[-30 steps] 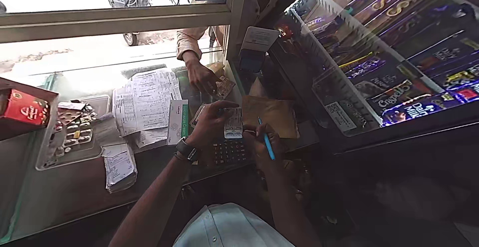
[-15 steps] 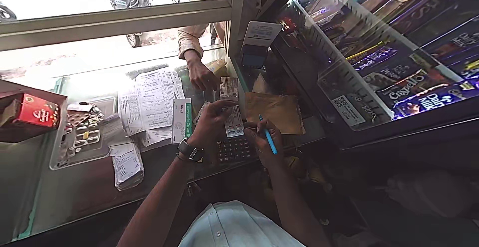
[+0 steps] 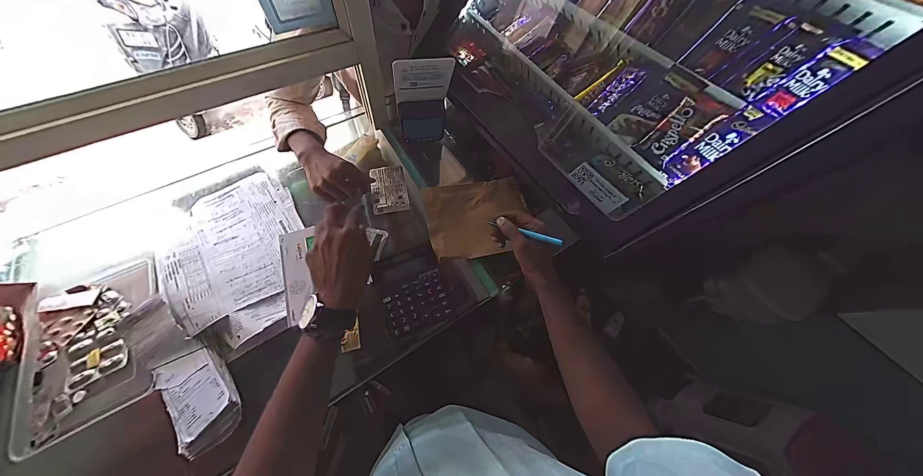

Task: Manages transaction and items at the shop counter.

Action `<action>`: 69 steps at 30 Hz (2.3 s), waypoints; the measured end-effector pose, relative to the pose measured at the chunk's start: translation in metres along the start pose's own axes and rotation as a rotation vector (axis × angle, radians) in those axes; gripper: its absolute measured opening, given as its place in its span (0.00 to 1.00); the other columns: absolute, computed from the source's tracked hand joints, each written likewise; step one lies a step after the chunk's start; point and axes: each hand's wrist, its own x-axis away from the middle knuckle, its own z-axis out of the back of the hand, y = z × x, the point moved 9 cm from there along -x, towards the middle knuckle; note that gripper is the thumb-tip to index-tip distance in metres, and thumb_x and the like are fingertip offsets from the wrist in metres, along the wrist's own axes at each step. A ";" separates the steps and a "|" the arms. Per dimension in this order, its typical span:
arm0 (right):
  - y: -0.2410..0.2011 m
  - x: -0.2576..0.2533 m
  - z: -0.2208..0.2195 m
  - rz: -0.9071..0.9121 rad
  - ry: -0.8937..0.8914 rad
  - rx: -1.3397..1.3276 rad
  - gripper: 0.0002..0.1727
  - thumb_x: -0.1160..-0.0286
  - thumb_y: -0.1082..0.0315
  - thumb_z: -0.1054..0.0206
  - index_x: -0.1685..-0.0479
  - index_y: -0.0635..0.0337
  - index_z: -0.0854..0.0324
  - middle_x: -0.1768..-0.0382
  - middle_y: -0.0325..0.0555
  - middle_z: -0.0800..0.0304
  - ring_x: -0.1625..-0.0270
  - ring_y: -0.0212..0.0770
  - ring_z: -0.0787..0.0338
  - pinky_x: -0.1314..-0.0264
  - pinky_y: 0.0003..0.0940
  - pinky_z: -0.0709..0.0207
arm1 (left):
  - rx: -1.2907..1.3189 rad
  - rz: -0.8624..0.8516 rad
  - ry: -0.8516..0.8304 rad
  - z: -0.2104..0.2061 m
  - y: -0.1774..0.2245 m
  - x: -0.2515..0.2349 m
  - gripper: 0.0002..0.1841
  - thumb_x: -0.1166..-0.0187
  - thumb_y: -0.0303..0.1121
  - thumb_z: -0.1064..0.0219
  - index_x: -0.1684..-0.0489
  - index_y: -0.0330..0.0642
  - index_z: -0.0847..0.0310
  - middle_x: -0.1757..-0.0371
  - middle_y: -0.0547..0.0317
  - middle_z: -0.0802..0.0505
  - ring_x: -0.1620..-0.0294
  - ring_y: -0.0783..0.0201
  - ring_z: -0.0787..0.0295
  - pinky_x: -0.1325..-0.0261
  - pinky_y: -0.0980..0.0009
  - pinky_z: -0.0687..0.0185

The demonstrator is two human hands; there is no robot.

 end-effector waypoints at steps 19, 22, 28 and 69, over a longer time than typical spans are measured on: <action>0.007 -0.011 -0.027 0.136 -0.105 0.405 0.04 0.40 0.68 0.26 0.74 0.58 0.11 0.78 0.34 0.12 0.75 0.20 0.18 0.68 0.22 0.23 | -0.194 -0.346 -0.775 -0.115 0.164 0.073 0.20 0.17 0.27 0.47 0.29 0.34 0.23 0.11 0.46 0.31 0.49 0.43 0.08 0.55 0.48 0.14; 0.004 -0.010 -0.023 0.129 -0.086 0.452 0.04 0.40 0.68 0.24 0.72 0.59 0.11 0.76 0.37 0.10 0.73 0.24 0.14 0.65 0.27 0.19 | -0.147 -0.331 -0.773 -0.114 0.167 0.075 0.22 0.16 0.27 0.47 0.24 0.33 0.26 0.11 0.43 0.32 0.48 0.42 0.08 0.53 0.47 0.13; 0.005 -0.010 -0.028 0.175 -0.111 0.511 0.09 0.36 0.64 0.27 0.69 0.62 0.10 0.72 0.41 0.09 0.70 0.23 0.15 0.60 0.25 0.20 | -0.066 -0.317 -0.795 -0.110 0.163 0.073 0.20 0.12 0.26 0.55 0.29 0.31 0.23 0.10 0.43 0.33 0.46 0.42 0.08 0.53 0.48 0.13; 0.012 -0.012 -0.023 0.159 -0.057 0.438 0.04 0.40 0.69 0.26 0.72 0.59 0.11 0.78 0.36 0.12 0.76 0.22 0.17 0.69 0.22 0.23 | -0.140 -0.342 -0.794 -0.119 0.163 0.070 0.24 0.16 0.27 0.48 0.20 0.35 0.28 0.08 0.48 0.34 0.48 0.43 0.08 0.53 0.47 0.13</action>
